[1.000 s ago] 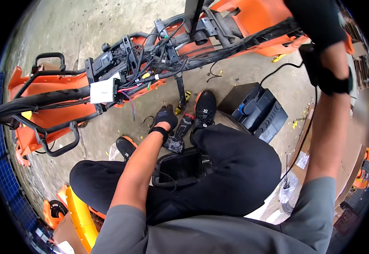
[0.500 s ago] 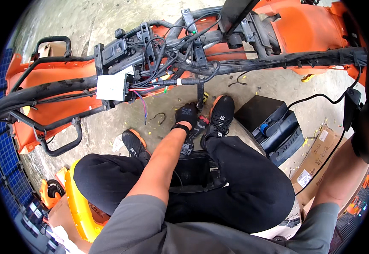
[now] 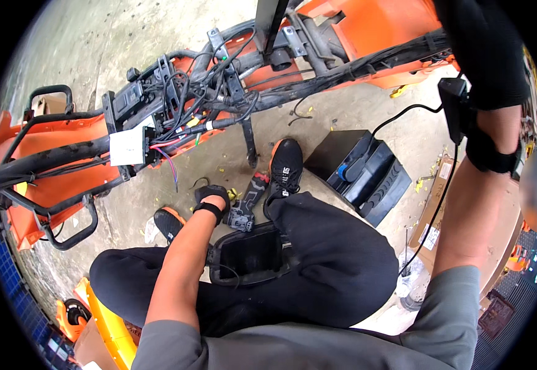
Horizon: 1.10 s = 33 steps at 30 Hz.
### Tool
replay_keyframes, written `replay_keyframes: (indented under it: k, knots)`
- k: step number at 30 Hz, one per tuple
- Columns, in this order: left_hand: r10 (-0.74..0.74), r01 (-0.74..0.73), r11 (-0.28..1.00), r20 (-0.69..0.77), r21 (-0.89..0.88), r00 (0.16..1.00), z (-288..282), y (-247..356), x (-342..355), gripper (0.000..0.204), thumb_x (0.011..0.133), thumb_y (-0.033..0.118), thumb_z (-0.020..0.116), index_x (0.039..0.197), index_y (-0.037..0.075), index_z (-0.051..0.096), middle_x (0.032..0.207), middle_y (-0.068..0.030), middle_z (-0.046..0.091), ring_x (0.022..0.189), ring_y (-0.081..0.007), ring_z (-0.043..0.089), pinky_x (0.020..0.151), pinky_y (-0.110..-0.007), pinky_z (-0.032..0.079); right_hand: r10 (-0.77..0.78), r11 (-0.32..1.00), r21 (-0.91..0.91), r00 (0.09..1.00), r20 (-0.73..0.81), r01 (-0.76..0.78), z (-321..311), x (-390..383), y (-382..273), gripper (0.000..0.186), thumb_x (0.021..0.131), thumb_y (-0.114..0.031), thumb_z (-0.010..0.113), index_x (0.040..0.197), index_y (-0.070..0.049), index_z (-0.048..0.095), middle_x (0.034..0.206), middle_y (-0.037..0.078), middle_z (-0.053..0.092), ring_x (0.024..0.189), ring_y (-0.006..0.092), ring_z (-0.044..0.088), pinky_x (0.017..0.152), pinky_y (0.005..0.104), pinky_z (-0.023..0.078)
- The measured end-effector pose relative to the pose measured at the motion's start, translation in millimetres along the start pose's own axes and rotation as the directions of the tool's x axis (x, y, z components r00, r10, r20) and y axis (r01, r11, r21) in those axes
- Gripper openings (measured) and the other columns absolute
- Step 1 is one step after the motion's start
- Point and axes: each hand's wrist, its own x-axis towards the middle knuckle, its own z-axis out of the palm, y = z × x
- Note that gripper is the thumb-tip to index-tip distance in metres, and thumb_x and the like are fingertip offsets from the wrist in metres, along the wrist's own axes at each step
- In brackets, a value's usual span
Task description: The person connects electrical wires and components on a motorcycle frame, then connects a battery to the system and tests the digital dashboard by holding it up.
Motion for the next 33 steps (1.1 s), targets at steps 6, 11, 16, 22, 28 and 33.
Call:
replay_keyframes:
  k: [6, 11, 16, 22, 28, 33]
  knots:
    - [0.114, -0.384, 0.716, -0.445, -0.583, 0.888, -100.9, 77.8, -29.0, 0.045, 0.083, 0.040, 0.070, 0.105, 0.002, 0.075, 0.105, -0.0237, 0.072, 0.103, -0.0432, 0.068, 0.091, -0.049, 0.054, -0.159, 0.975, -0.142, 0.983, 0.090, 0.171, -9.7, 7.3, -7.3, 0.033, 0.104, -0.024, 0.060, 0.086, 0.004, 0.063, 0.064, 0.005, 0.047, 0.058, 0.0127, 0.046, 0.055, 0.0319, 0.035]
    - [-0.039, -0.740, 0.316, -0.787, -0.594, 0.615, -151.3, 150.5, -15.6, 0.054, 0.088, 0.036, 0.074, 0.128, 0.001, 0.064, 0.120, -0.0216, 0.070, 0.111, -0.0344, 0.067, 0.094, -0.042, 0.052, -0.122, 0.990, -0.087, 0.987, -0.101, 0.114, 8.9, -2.1, -16.4, 0.030, 0.103, -0.020, 0.058, 0.085, 0.003, 0.061, 0.070, 0.007, 0.052, 0.065, 0.0148, 0.050, 0.060, 0.0325, 0.039]
    - [0.176, -0.747, 0.012, -0.734, -0.665, 0.656, -172.0, 162.5, 7.4, 0.034, 0.096, 0.026, 0.066, 0.120, 0.001, 0.069, 0.116, -0.0188, 0.072, 0.110, -0.0296, 0.068, 0.093, -0.039, 0.052, 0.074, 0.997, -0.006, 0.997, -0.022, -0.075, 2.0, -2.4, -21.1, 0.031, 0.103, -0.020, 0.059, 0.083, 0.003, 0.058, 0.070, 0.006, 0.051, 0.065, 0.0141, 0.048, 0.061, 0.0319, 0.038]
    - [0.282, -0.670, 0.192, -0.614, -0.717, 0.738, -158.1, 101.4, -33.5, 0.024, 0.102, 0.021, 0.059, 0.101, 0.000, 0.071, 0.089, -0.0110, 0.075, 0.083, -0.0218, 0.070, 0.078, -0.035, 0.054, 0.052, 0.998, -0.036, 0.998, 0.038, -0.051, -9.4, -3.6, -22.4, 0.035, 0.102, -0.023, 0.062, 0.078, 0.002, 0.054, 0.066, 0.005, 0.044, 0.062, 0.0147, 0.044, 0.058, 0.0333, 0.036]
    - [0.275, -0.562, 0.202, -0.505, -0.802, 0.818, -141.3, 36.8, -68.4, 0.021, 0.102, 0.020, 0.062, 0.103, 0.000, 0.069, 0.086, -0.0086, 0.071, 0.077, -0.0148, 0.067, 0.074, -0.032, 0.052, 0.006, 0.974, -0.228, 0.999, 0.044, 0.005, -14.8, -8.1, -23.1, 0.032, 0.101, -0.022, 0.063, 0.080, 0.000, 0.055, 0.068, 0.007, 0.048, 0.062, 0.0195, 0.047, 0.059, 0.0346, 0.036]
    - [0.305, -0.671, 0.472, -0.608, -0.571, 0.733, -133.0, 27.1, -87.0, 0.025, 0.099, 0.025, 0.063, 0.104, 0.001, 0.068, 0.095, -0.0186, 0.070, 0.086, -0.0342, 0.068, 0.080, -0.042, 0.052, -0.028, 0.967, -0.239, 0.965, 0.259, 0.092, -31.2, -5.3, -17.3, 0.019, 0.103, -0.018, 0.063, 0.103, 0.002, 0.065, 0.089, 0.012, 0.063, 0.077, 0.0244, 0.060, 0.070, 0.0343, 0.046]
